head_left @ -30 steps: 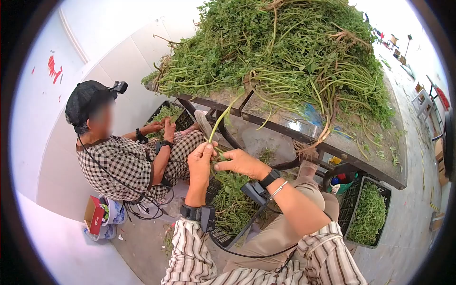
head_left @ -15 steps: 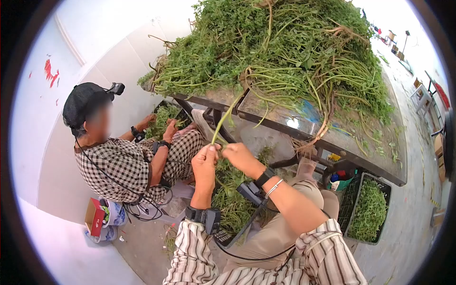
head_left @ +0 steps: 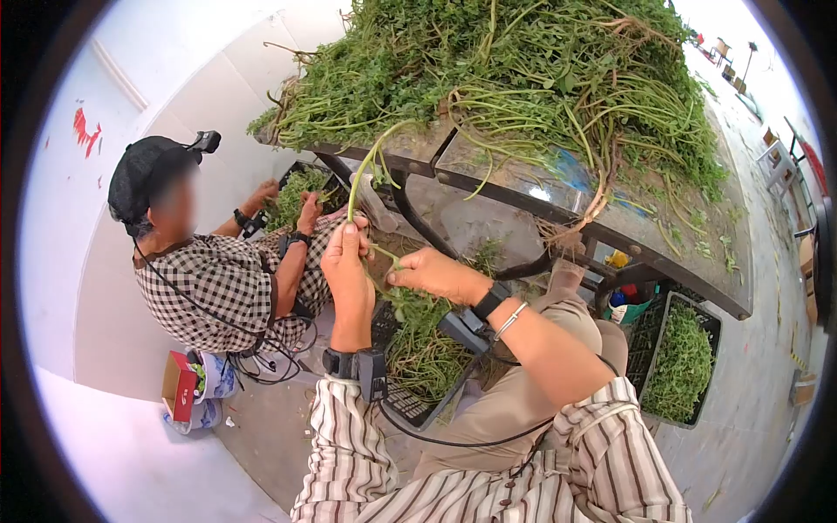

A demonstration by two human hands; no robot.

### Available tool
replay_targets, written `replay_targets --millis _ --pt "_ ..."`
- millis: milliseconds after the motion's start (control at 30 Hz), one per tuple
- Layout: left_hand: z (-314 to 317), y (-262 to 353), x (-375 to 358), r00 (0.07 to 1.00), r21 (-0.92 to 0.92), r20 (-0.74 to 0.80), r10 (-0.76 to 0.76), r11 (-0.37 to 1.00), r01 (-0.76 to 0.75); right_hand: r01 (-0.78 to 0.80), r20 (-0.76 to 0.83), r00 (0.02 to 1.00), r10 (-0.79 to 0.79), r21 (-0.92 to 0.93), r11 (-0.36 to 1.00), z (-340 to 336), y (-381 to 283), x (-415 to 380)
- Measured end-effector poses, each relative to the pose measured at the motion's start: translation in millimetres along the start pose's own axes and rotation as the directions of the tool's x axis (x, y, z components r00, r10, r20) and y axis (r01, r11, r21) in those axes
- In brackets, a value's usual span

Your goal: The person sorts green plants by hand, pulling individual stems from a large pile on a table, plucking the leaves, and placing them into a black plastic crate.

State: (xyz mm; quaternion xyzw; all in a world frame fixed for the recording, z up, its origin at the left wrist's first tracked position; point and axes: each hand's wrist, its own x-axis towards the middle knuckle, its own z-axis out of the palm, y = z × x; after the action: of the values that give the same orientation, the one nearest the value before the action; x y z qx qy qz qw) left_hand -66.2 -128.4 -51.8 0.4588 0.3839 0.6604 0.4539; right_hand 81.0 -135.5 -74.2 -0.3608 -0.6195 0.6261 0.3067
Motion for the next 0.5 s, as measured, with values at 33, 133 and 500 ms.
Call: replay_targets --millis 33,133,500 --pt "2.2 0.8 1.8 1.000 0.000 -0.002 0.002 1.000 -0.002 -0.034 0.015 0.999 0.035 -0.051 0.998 0.6 -3.3 -3.0" --pt "7.6 2.6 5.6 0.998 -0.017 -0.049 0.040 0.999 -0.041 0.148 -0.037 0.987 -0.153 -0.117 0.982 4.2 19.8 6.3" --pt "24.1 6.2 10.6 0.992 -0.096 -0.102 0.075 0.992 -0.085 0.185 -0.130 0.970 -0.206 -0.157 0.970 13.7 17.4 4.4"
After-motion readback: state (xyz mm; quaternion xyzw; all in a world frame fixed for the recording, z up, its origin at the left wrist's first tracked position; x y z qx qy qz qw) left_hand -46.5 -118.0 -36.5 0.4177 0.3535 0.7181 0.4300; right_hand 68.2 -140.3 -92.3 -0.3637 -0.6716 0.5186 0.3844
